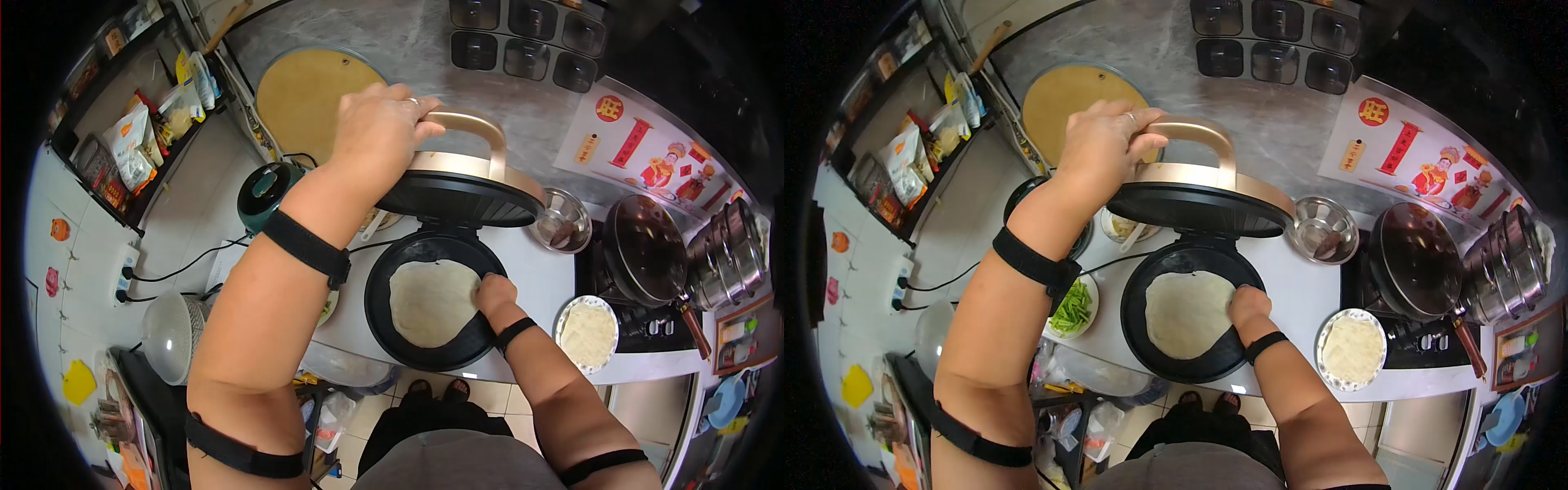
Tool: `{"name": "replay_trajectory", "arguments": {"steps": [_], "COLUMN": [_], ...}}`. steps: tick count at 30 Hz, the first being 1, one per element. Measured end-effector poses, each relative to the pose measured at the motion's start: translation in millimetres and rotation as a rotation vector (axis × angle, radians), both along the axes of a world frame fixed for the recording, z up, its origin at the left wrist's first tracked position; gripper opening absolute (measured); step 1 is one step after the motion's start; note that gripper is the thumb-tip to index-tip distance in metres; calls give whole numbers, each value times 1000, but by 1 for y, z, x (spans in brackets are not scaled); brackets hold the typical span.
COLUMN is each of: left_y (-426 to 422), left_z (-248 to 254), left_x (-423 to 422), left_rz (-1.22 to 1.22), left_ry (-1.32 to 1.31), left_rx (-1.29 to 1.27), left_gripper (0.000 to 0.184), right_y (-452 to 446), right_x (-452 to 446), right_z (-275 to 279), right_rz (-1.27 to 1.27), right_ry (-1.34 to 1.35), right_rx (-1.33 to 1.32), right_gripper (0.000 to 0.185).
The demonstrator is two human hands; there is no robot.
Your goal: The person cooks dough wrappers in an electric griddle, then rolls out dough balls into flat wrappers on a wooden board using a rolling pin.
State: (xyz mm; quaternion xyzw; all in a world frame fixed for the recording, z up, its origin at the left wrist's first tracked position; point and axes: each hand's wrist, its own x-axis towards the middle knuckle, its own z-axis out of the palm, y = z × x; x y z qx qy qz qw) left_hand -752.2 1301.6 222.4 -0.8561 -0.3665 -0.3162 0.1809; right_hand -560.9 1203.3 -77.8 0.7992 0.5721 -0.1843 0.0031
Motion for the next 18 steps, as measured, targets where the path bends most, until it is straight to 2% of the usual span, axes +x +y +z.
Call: {"name": "replay_trajectory", "arguments": {"steps": [5,7,8,10,11,13,15,18], "left_y": [1,2,2,5,5,6,8,8], "left_z": [-1,-2,-2,-2,-2,-2,-2,-1], "left_x": [0,0,0,0,0,0,1,3], "left_rz": [-7,-28,-26,-50,-51,-65,-72,-54], "left_ry": [-20,-30,-33,-46,-48,-67,-76,-72], "left_rx": [-4,9,9,8,8,2,4,-39], "left_gripper": [35,34,34,33,33,33,33,33], "right_y": [5,1,1,-2,-10,-24,-39,-59], "right_x": [1,-3,-5,-19,-27,-45,-60,-81], "right_z": [-6,25,45,98,118,147,145,103], "right_rz": [-48,99,102,194,194,336,527,727], "right_ry": [-4,105,103,334,332,371,319,234], "right_rx": [61,410,409,539,539,777,865,733], "right_gripper": [24,16,16,13,13,12,10,14]}}
